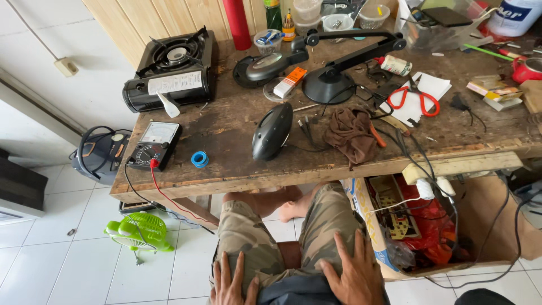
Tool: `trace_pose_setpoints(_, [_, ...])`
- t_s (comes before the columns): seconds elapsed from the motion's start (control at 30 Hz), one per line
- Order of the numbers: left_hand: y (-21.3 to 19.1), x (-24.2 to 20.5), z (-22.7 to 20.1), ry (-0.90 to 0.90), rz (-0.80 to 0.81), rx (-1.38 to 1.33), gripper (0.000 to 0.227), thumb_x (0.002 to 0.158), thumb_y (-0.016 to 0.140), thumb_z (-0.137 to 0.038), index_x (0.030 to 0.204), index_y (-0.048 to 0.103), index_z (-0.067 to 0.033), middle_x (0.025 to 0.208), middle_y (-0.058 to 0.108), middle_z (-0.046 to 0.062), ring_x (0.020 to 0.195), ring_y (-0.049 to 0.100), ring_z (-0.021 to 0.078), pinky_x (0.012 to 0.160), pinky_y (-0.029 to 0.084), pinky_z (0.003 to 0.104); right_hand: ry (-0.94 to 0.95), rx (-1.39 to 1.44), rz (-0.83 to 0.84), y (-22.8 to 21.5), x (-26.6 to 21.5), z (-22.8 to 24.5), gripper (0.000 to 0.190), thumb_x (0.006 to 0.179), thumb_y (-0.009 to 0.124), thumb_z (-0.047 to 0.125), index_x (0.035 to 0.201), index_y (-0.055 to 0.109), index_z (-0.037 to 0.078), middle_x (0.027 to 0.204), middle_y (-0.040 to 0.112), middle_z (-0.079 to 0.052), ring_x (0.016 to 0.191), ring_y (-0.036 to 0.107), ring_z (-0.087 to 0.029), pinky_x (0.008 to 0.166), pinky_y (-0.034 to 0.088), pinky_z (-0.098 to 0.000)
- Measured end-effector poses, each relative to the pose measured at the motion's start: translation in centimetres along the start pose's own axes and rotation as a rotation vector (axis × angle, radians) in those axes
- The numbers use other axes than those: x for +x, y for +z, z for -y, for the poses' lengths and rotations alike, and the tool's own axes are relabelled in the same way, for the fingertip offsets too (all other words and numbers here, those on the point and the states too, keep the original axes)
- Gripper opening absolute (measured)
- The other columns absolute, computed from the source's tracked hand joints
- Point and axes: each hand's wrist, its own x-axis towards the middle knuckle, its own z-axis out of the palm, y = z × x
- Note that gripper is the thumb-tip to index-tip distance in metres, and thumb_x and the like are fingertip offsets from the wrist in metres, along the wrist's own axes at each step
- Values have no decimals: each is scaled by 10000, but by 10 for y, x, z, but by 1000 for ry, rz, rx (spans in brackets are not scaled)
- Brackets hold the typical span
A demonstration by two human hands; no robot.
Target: The person uses a soldering iron to work on the internal circuit board of a disassembled electronic device. After soldering, the person reassembles the device by placing the top cover back on and pressing it into place.
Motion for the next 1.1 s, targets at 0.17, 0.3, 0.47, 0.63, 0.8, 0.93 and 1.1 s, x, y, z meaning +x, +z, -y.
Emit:
trace_pose_setpoints(0.17, [-11, 3, 2, -14, 53, -235, 802, 887, 656, -691, 1661, 470, -597, 1883, 265, -137, 1766, 191, 269, 1272, 384, 565, -30, 156, -87, -19, 2, 7, 861, 981, 585, 759, 1742, 299, 475, 1877, 142, -105, 1711, 178, -412, 1253, 406, -655])
trace_pose_setpoints(0.3, [-13, 5, 6, -8, 70, -253, 778, 898, 647, -697, 1652, 482, -604, 1885, 265, -145, 1769, 194, 267, 1257, 416, 559, -21, 239, -114, -15, 4, 5, 805, 977, 610, 715, 1716, 377, 496, 1878, 169, -81, 1719, 175, -392, 1290, 351, -661])
trace_pose_setpoints(0.47, [-8, 6, 8, 3, 10, -289, 752, 885, 685, -694, 1617, 550, -587, 1863, 334, -140, 1760, 239, 253, 1252, 423, 536, -68, 300, -270, -3, 9, 0, 761, 935, 688, 646, 1653, 525, 457, 1837, 312, -115, 1691, 277, -389, 1247, 400, -621])
trace_pose_setpoints(0.63, [-17, 5, 4, -9, 39, -291, 744, 896, 671, -689, 1622, 536, -600, 1869, 313, -151, 1768, 215, 247, 1254, 414, 540, -44, 322, -208, -8, 9, 0, 745, 957, 659, 657, 1664, 498, 482, 1859, 256, -75, 1702, 238, -383, 1288, 353, -648])
trace_pose_setpoints(0.8, [-18, 6, 5, -29, 81, -297, 746, 903, 662, -706, 1629, 524, -606, 1879, 282, -164, 1779, 178, 236, 1274, 383, 553, -46, 340, -202, -3, 12, -1, 733, 960, 665, 657, 1656, 510, 486, 1854, 251, -68, 1701, 227, -382, 1321, 313, -666])
trace_pose_setpoints(0.93, [-14, 5, 8, 4, 37, -317, 753, 890, 702, -677, 1621, 544, -591, 1872, 312, -144, 1771, 207, 250, 1263, 395, 538, -55, 347, -257, 2, 12, -3, 734, 945, 689, 637, 1645, 542, 474, 1844, 307, -84, 1688, 281, -382, 1273, 364, -626])
trace_pose_setpoints(1.1, [-14, 6, 7, -14, 71, -312, 753, 899, 680, -683, 1631, 529, -594, 1880, 286, -152, 1776, 184, 248, 1276, 382, 540, -19, 357, -145, -7, 12, -1, 731, 975, 640, 670, 1667, 474, 503, 1866, 209, -47, 1722, 181, -364, 1340, 301, -675])
